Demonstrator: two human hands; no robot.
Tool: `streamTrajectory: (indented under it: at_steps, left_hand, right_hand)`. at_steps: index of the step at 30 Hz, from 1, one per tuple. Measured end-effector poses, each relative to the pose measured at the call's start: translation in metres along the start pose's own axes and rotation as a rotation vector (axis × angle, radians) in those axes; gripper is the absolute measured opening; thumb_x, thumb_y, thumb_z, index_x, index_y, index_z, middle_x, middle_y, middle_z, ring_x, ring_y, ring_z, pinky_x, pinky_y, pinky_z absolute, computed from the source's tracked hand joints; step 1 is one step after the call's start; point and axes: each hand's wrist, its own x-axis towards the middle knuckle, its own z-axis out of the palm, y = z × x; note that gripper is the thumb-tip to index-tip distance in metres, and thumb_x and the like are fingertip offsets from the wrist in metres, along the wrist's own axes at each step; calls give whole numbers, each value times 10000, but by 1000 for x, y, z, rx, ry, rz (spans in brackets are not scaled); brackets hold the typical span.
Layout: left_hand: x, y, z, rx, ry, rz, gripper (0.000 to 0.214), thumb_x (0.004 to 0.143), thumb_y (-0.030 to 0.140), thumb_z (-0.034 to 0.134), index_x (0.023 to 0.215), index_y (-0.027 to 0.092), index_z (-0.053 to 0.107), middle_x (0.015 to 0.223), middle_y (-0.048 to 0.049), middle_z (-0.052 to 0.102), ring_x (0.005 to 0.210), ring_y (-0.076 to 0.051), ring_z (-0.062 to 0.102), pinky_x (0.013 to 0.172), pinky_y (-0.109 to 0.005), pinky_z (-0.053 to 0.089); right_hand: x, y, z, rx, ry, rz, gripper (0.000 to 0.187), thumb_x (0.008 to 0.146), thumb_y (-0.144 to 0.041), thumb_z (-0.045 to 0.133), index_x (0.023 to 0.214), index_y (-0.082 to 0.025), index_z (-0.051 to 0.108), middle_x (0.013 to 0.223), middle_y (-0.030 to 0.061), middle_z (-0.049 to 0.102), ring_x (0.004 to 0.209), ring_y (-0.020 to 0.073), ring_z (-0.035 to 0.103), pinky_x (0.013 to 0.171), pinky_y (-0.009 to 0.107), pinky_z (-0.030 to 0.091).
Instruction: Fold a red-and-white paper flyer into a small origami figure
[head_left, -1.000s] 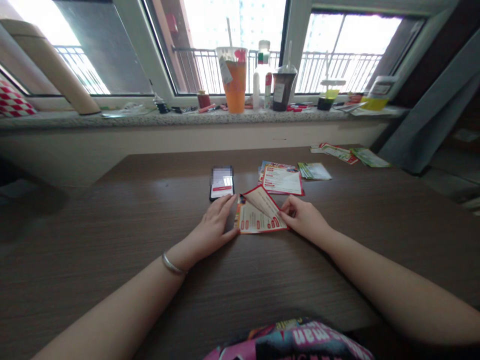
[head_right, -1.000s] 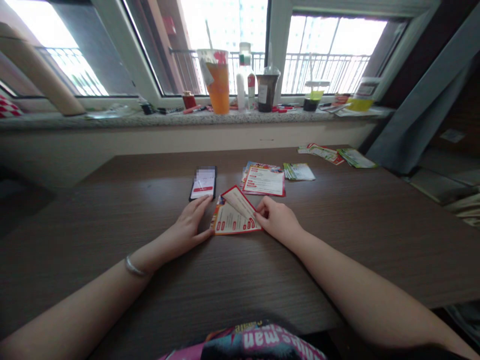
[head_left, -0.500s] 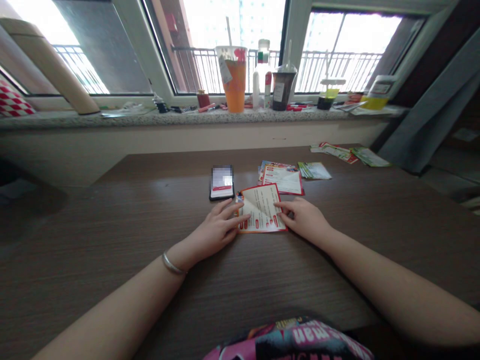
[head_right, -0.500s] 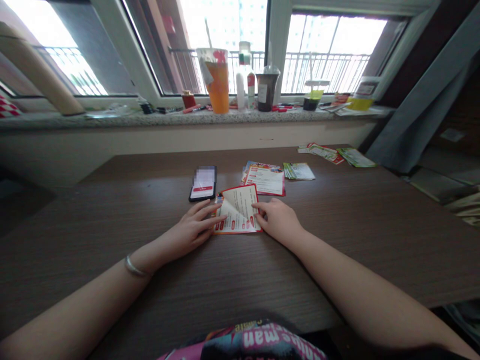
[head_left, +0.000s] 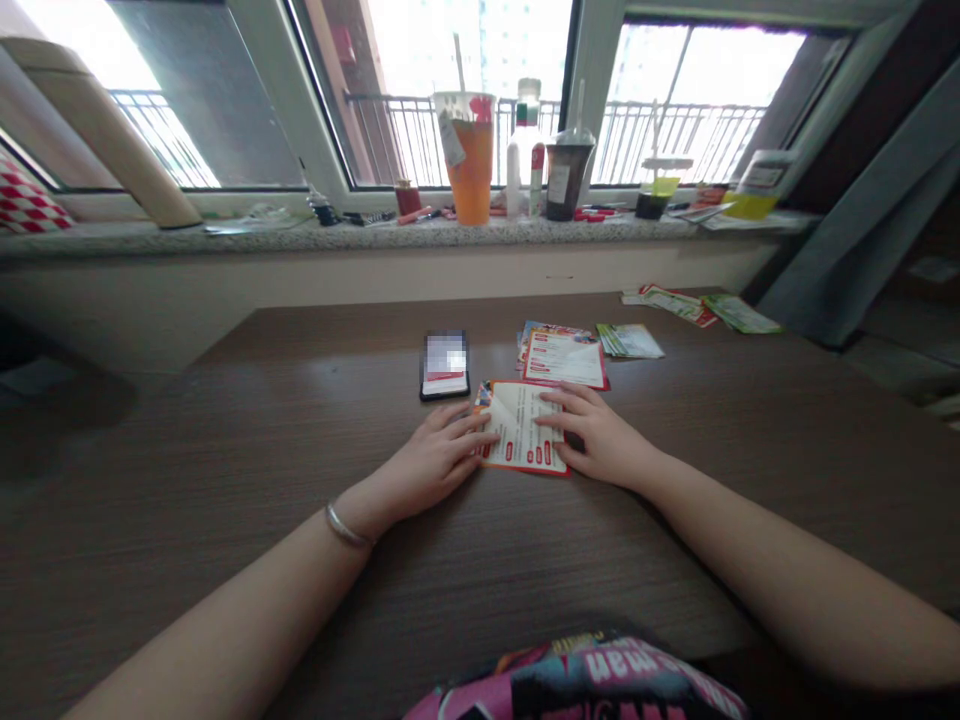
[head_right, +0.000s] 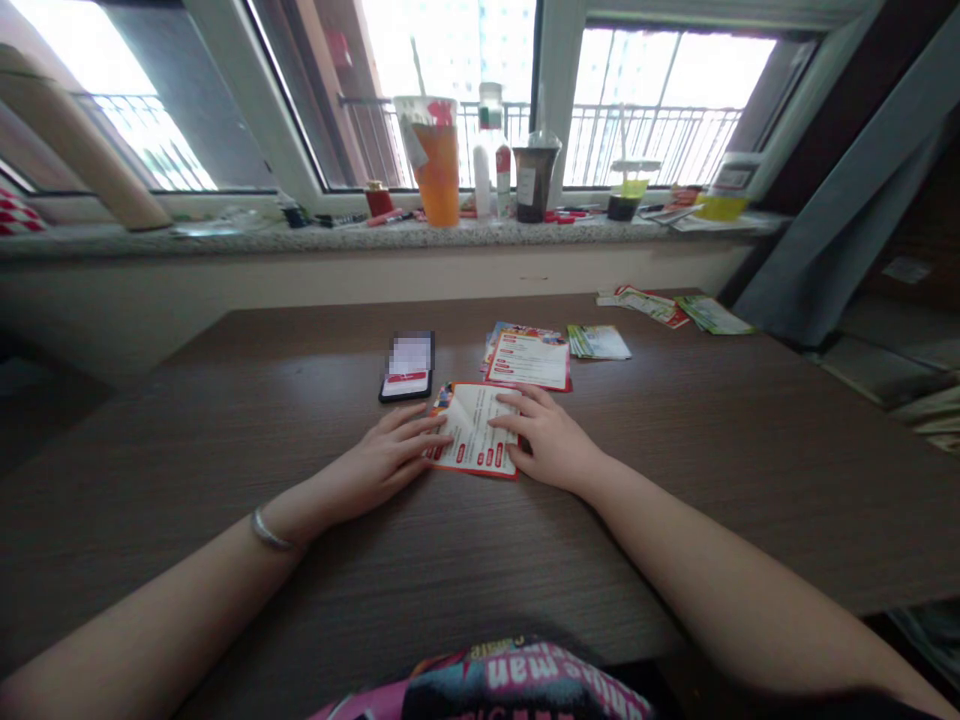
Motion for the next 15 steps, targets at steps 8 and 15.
streamTrajectory:
  at_steps: [8,15]
  left_hand:
    - [0,2,0,10,30,5,311,929,332,504,1219,241,572,1460,-34,435,1400,-266,262,1127,-490,285]
    - [-1,3,-1,54,13,20,496,918,380,519,1382,224,438,1479,-63,408,1416,-278,236,1141,-475,272]
  right_hand:
    - [1,-6,-5,-10,-194,-100,546,735,-158,547,1276,-226,575,1462,33,443,1417,334,205,1147,603,107]
    - [2,-9,-10,52,-229,-143,542,755,-175,542,1294,-229,555,1363,85,540,1271,272,449,1136,596,112]
